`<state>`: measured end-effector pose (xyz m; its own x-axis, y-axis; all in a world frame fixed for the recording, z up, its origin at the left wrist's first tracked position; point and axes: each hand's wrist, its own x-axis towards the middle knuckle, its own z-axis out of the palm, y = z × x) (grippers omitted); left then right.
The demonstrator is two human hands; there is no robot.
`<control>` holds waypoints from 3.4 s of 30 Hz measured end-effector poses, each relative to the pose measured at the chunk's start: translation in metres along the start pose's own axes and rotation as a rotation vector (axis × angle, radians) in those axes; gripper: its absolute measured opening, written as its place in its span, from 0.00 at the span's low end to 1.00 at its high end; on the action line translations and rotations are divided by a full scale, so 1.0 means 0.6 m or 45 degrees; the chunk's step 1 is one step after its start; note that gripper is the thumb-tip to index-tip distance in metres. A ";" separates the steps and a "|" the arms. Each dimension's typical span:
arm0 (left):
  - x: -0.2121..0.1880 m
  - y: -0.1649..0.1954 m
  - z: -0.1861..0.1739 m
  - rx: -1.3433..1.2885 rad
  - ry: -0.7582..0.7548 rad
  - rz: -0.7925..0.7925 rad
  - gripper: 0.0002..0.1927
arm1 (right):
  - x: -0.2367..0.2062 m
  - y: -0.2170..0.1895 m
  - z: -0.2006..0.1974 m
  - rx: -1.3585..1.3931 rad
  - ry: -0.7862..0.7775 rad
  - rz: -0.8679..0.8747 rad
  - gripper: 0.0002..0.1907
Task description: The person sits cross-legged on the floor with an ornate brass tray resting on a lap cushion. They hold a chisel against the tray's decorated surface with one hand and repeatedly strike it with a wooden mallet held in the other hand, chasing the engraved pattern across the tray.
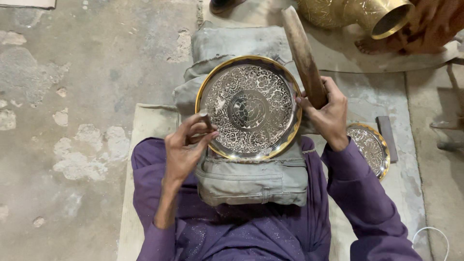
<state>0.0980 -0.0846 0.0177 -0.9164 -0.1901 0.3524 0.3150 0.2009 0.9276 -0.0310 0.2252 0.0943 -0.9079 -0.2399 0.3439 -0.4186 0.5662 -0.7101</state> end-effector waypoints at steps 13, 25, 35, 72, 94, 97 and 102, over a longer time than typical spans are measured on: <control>0.096 -0.017 0.074 0.007 -0.504 0.107 0.27 | -0.156 -0.036 -0.009 1.117 -0.201 0.265 0.15; 0.136 -0.033 0.081 0.087 -0.710 0.342 0.28 | -0.167 -0.003 -0.077 0.193 -0.102 0.301 0.29; 0.132 -0.037 0.082 0.081 -0.685 0.455 0.28 | -0.147 -0.016 -0.085 -0.380 -0.150 0.134 0.32; 0.140 -0.030 0.100 0.201 -0.775 0.356 0.28 | -0.153 -0.012 -0.094 -1.060 -0.190 -0.164 0.43; 0.152 -0.011 0.085 0.210 -0.847 0.399 0.29 | -0.162 0.013 -0.081 -0.909 -0.073 -0.210 0.39; 0.154 -0.014 0.083 0.151 -0.847 0.452 0.28 | -0.162 0.017 -0.081 -0.639 0.008 -0.203 0.39; 0.154 -0.013 0.087 0.213 -0.872 0.392 0.27 | -0.159 0.018 -0.083 -1.061 -0.146 -0.118 0.36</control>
<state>-0.0022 -0.0538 0.0364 -0.7591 0.5247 0.3852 0.5889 0.3014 0.7499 0.0523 0.2938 0.0845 -0.8865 -0.3669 0.2821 -0.3772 0.9259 0.0189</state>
